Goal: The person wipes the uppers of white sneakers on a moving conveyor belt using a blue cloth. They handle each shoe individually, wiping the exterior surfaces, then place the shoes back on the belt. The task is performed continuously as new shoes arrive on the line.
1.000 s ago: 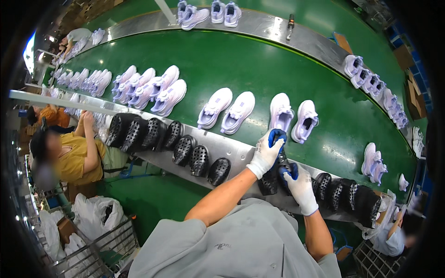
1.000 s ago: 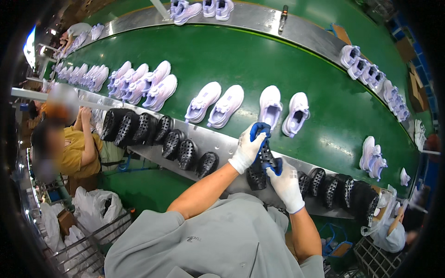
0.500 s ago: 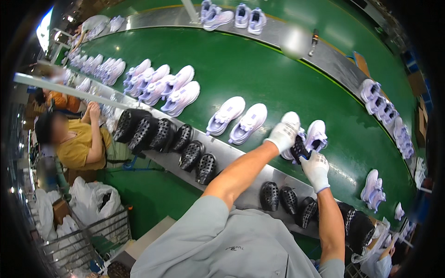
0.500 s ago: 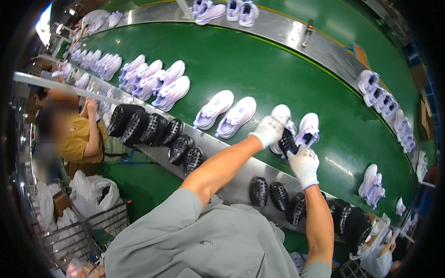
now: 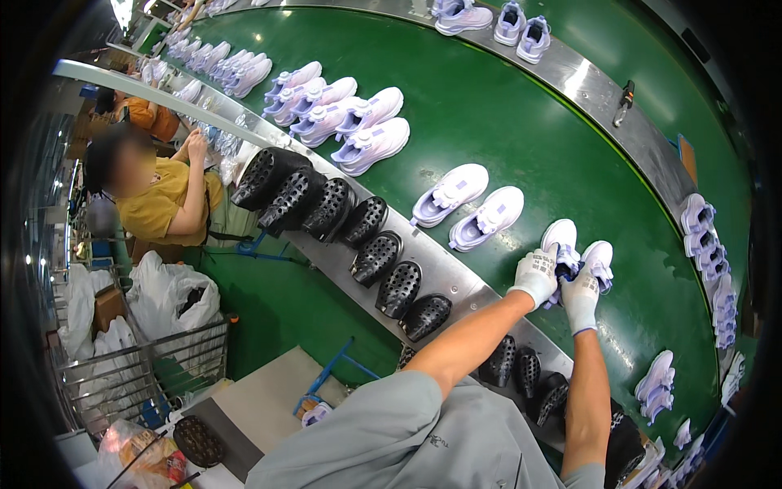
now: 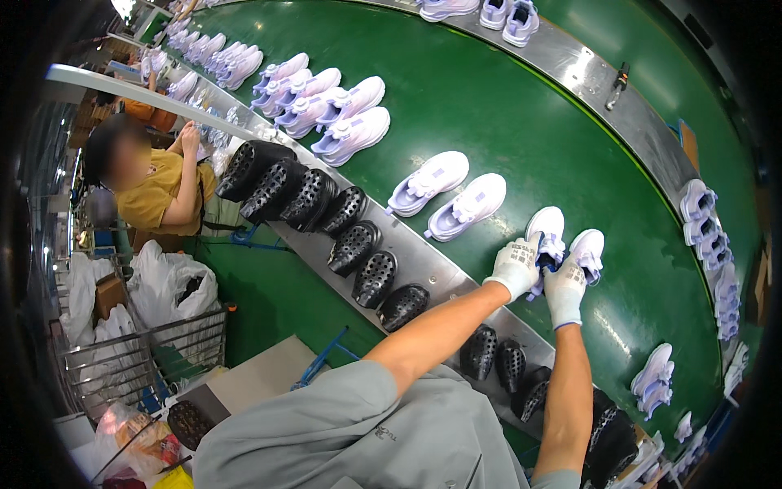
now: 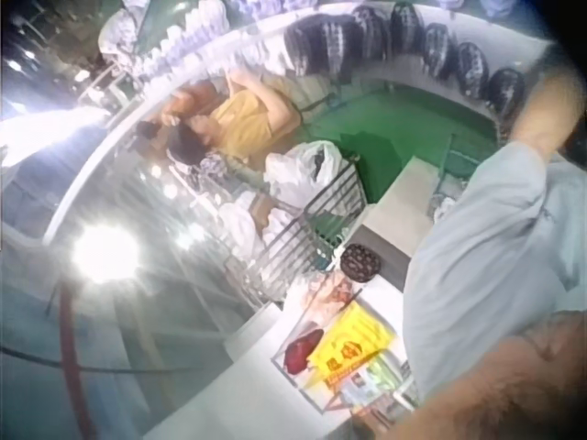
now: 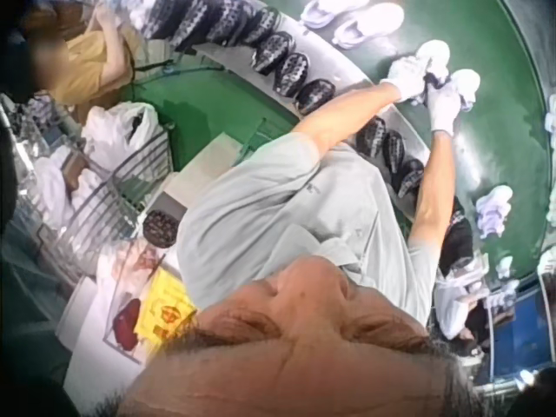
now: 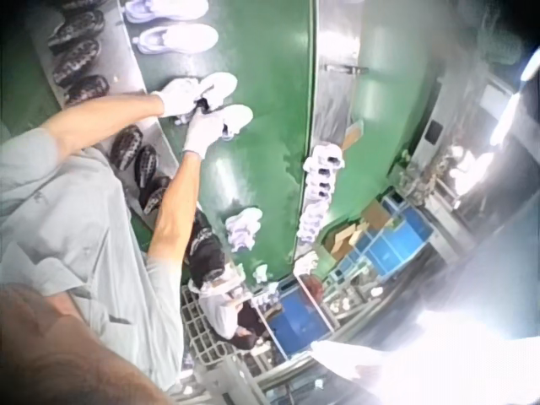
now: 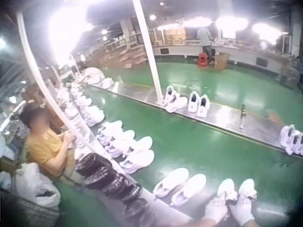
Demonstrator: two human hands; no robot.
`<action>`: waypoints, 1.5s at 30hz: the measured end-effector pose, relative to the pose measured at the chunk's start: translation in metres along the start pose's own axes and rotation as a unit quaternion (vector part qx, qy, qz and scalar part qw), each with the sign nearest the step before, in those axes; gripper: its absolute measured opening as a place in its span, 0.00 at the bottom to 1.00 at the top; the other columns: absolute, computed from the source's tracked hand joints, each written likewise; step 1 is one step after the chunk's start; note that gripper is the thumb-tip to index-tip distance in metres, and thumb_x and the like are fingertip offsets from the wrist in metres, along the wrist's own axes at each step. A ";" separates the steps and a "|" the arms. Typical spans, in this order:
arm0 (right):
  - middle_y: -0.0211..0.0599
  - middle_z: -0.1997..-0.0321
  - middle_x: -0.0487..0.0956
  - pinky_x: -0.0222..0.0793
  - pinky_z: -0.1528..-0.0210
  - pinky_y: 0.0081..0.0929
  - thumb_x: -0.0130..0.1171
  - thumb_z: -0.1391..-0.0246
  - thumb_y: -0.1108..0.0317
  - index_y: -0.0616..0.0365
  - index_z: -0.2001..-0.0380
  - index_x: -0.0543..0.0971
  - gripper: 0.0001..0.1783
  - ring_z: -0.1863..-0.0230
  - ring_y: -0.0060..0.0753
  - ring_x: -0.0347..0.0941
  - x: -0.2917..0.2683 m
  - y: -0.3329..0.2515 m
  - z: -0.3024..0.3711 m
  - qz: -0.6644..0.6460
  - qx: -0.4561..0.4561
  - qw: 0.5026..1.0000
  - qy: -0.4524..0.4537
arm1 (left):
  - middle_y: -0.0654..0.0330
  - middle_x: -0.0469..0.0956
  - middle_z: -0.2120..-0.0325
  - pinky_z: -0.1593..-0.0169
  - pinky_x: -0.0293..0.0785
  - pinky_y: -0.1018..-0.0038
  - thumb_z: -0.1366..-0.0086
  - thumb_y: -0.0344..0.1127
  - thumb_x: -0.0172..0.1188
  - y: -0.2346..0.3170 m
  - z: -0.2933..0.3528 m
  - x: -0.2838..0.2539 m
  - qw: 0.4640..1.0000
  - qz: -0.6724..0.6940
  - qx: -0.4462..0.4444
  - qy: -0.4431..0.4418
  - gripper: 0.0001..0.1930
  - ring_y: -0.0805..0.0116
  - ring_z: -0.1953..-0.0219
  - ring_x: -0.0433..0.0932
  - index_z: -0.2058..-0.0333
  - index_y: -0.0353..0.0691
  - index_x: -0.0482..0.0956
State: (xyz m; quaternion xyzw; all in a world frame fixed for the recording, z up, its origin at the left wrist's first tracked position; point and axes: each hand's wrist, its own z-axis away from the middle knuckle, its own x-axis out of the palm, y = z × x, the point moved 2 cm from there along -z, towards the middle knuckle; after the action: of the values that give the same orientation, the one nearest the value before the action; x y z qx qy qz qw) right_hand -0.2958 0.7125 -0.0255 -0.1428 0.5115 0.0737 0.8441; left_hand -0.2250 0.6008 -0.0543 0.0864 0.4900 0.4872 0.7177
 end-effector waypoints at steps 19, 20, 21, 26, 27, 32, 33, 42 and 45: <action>0.42 0.49 0.79 0.74 0.44 0.44 0.73 0.52 0.54 0.57 0.50 0.79 0.29 0.41 0.50 0.74 -0.020 0.096 0.096 0.135 -0.068 0.988 -0.013 | 0.55 0.82 0.53 0.44 0.75 0.61 0.41 0.46 0.67 0.016 -0.013 0.014 0.964 -0.177 0.197 -0.002 0.24 0.56 0.47 0.80 0.47 0.45 0.79; 0.45 0.48 0.79 0.75 0.43 0.43 0.74 0.52 0.54 0.58 0.47 0.77 0.32 0.42 0.49 0.75 -0.025 0.108 0.102 0.081 -0.098 0.991 0.029 | 0.56 0.82 0.55 0.45 0.74 0.61 0.41 0.47 0.68 0.024 0.004 -0.002 0.960 -0.191 0.200 0.050 0.23 0.56 0.48 0.79 0.49 0.46 0.80; 0.48 0.46 0.78 0.75 0.42 0.42 0.72 0.50 0.60 0.58 0.46 0.77 0.29 0.43 0.49 0.77 -0.043 0.106 0.099 0.019 -0.102 0.995 0.006 | 0.57 0.81 0.57 0.46 0.74 0.60 0.42 0.48 0.70 0.030 0.028 -0.020 0.953 -0.207 0.194 0.106 0.23 0.56 0.50 0.78 0.50 0.46 0.80; 0.50 0.36 0.74 0.73 0.38 0.43 0.69 0.52 0.70 0.55 0.36 0.72 0.37 0.39 0.54 0.74 -0.074 0.068 0.046 -0.037 -0.267 0.961 0.065 | 0.57 0.80 0.57 0.49 0.67 0.58 0.39 0.34 0.61 0.016 0.060 -0.001 0.932 -0.235 0.266 0.072 0.11 0.55 0.52 0.74 0.57 0.46 0.83; 0.46 0.40 0.77 0.74 0.41 0.43 0.65 0.50 0.71 0.52 0.38 0.75 0.33 0.43 0.53 0.77 -0.071 0.056 0.040 -0.020 -0.303 0.951 0.054 | 0.57 0.80 0.57 0.49 0.67 0.58 0.39 0.34 0.61 0.018 0.056 0.002 0.931 -0.242 0.267 0.061 0.11 0.54 0.52 0.74 0.57 0.46 0.83; 0.46 0.38 0.76 0.75 0.40 0.44 0.64 0.48 0.70 0.50 0.39 0.77 0.30 0.40 0.53 0.76 -0.046 0.048 0.010 -0.030 -0.362 0.924 -0.119 | 0.55 0.82 0.59 0.44 0.70 0.57 0.42 0.34 0.67 -0.006 0.044 0.019 0.968 -0.140 0.201 0.062 0.11 0.49 0.52 0.75 0.58 0.46 0.83; 0.46 0.38 0.76 0.74 0.40 0.44 0.64 0.48 0.70 0.49 0.39 0.78 0.29 0.40 0.53 0.76 -0.046 0.048 0.009 -0.020 -0.368 0.919 -0.140 | 0.54 0.82 0.58 0.44 0.70 0.58 0.42 0.35 0.68 -0.013 0.041 0.019 0.978 -0.123 0.166 0.038 0.12 0.49 0.52 0.75 0.58 0.46 0.83; 0.47 0.39 0.77 0.73 0.37 0.43 0.64 0.47 0.64 0.45 0.40 0.79 0.28 0.37 0.53 0.74 -0.033 0.019 -0.016 -0.004 -0.326 0.934 -0.148 | 0.49 0.83 0.54 0.37 0.65 0.58 0.37 0.48 0.64 -0.005 0.050 0.008 0.992 -0.061 0.111 0.006 0.20 0.47 0.48 0.76 0.52 0.41 0.84; 0.52 0.38 0.76 0.69 0.33 0.42 0.66 0.49 0.65 0.47 0.37 0.76 0.33 0.36 0.56 0.73 -0.024 0.027 -0.011 -0.035 -0.330 0.933 -0.142 | 0.45 0.83 0.50 0.36 0.64 0.57 0.30 0.56 0.55 -0.004 0.032 0.008 0.999 -0.006 0.009 -0.036 0.26 0.47 0.44 0.76 0.51 0.39 0.84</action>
State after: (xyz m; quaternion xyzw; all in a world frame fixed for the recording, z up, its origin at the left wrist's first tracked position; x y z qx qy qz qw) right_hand -0.3237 0.7350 -0.0137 -0.4190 0.3279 0.2278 0.8155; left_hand -0.1971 0.6161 -0.0459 0.1074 0.4691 0.4746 0.7370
